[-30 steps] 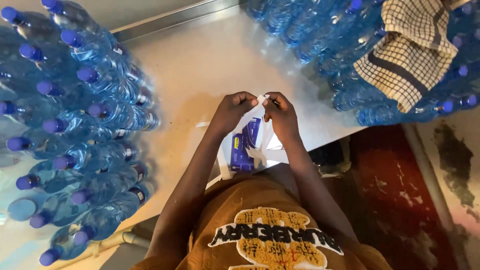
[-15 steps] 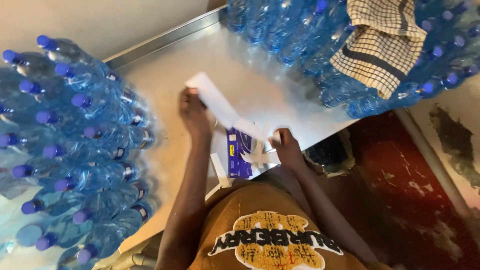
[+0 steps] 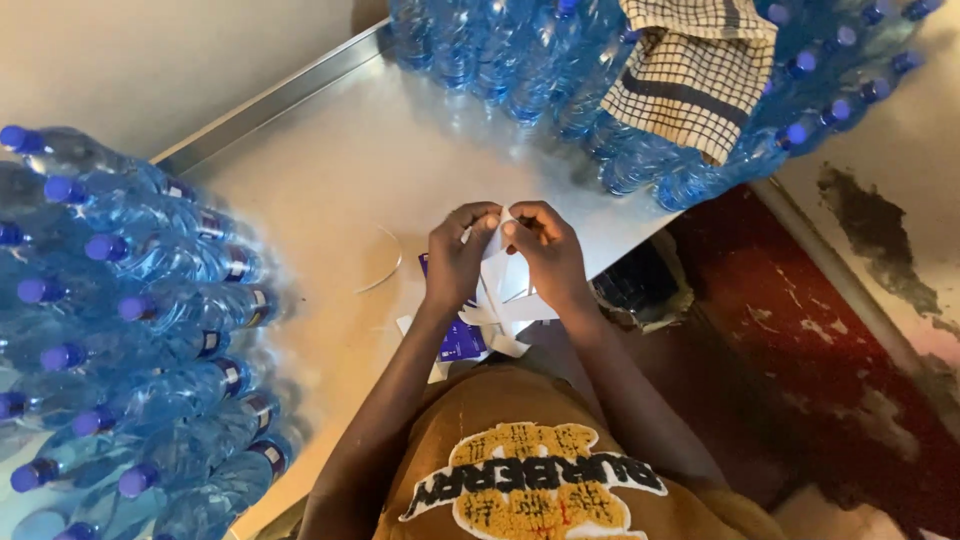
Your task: Manually applying adhesive labels to plastic water bottles at a production station.
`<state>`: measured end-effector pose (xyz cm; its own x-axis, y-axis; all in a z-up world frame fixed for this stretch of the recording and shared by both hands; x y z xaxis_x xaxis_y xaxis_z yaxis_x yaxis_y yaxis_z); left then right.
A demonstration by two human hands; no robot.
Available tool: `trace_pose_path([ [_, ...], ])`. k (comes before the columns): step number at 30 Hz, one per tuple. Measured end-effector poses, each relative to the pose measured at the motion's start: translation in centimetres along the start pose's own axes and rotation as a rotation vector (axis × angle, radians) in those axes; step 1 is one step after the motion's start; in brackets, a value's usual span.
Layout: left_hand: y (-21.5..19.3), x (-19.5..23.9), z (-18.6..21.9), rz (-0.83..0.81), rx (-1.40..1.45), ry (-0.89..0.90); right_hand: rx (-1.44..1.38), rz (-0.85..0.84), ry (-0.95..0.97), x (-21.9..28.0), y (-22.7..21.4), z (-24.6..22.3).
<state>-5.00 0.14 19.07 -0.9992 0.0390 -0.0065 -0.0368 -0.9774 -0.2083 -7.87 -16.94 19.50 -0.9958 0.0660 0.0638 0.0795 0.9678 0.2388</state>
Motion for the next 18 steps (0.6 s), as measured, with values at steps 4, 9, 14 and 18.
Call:
trace_pose_path([
  [4,-0.4,1.4,1.8,0.016,-0.082,0.033,0.125,0.036,-0.026,0.7,1.6,-1.3],
  [9,-0.2,-1.7,-5.3,0.15,0.466,-0.288,0.068,0.297,0.08,1.4,-4.4,-0.2],
  [14,2.5,-1.5,-14.2,0.108,-0.068,-0.269,-0.489,0.701,-0.283,4.7,-20.8,-7.6],
  [18,10.5,-1.3,-19.0,-0.654,-0.497,-0.22,-0.472,0.8,-0.44,12.6,-35.8,-11.0],
])
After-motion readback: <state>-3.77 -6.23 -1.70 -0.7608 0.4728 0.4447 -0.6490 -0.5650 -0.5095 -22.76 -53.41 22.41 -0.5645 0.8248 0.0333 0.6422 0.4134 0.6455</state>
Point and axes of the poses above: each hand's wrist, its own x-axis away from the middle knuckle, its own y-axis out of the palm, z = x × y, the point moved 5 cm from there along -x, towards the middle knuckle, and after that the axes turned 15 degrees about -x, right-handed, at the moved point
